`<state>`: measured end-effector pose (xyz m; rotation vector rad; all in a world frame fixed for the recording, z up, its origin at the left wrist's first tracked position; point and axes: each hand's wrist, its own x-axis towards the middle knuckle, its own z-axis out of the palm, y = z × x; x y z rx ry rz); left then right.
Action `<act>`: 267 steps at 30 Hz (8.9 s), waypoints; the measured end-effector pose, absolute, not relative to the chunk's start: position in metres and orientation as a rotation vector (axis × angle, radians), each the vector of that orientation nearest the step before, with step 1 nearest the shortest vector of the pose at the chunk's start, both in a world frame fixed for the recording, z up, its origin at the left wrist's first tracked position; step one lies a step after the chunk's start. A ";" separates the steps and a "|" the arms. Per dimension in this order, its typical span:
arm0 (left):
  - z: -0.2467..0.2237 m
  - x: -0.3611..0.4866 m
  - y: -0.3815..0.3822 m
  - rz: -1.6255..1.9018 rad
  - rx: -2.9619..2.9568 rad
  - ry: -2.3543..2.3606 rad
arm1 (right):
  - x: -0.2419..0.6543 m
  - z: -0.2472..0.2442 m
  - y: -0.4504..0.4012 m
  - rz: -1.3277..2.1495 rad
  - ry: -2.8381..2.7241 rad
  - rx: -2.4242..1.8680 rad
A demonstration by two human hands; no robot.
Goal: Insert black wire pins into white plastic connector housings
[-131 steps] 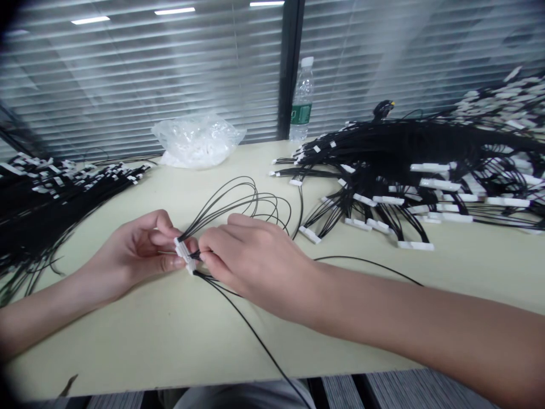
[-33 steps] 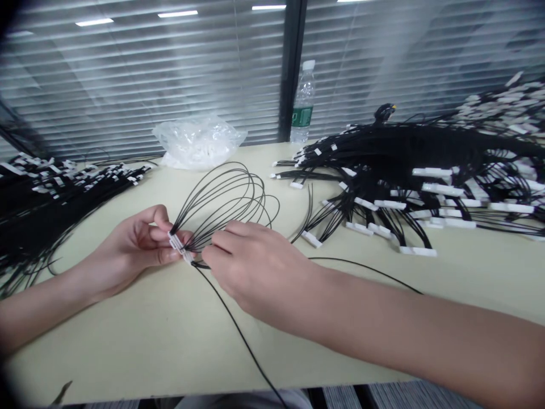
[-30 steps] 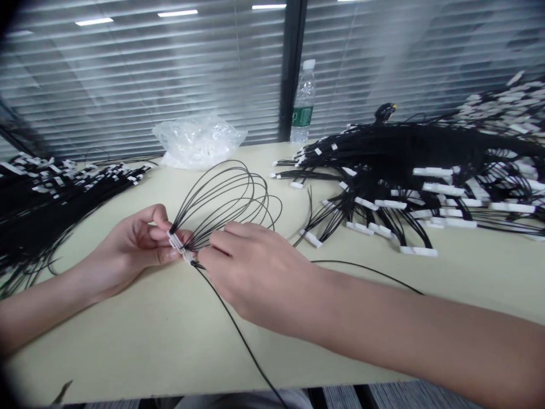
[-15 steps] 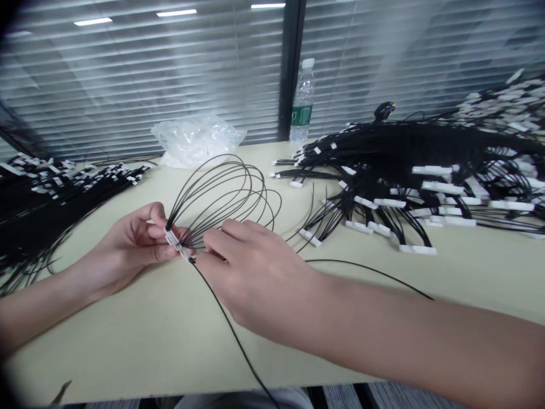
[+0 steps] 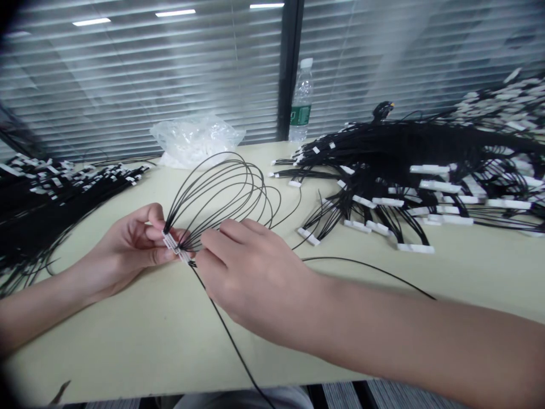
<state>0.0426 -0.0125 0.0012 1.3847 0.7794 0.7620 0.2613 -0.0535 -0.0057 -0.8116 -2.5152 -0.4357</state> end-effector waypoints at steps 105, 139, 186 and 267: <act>0.000 0.048 -0.021 0.736 1.541 0.853 | 0.264 0.001 -0.052 -0.779 -2.337 -0.720; -0.002 0.047 -0.019 0.671 1.508 0.865 | 0.265 -0.007 -0.040 -0.610 -2.298 -0.674; 0.008 0.049 -0.015 0.742 1.358 1.040 | 0.332 0.023 0.030 0.851 -1.619 -0.761; -0.001 0.044 -0.013 0.736 1.398 0.960 | 0.288 -0.002 -0.018 -0.614 -2.280 -0.550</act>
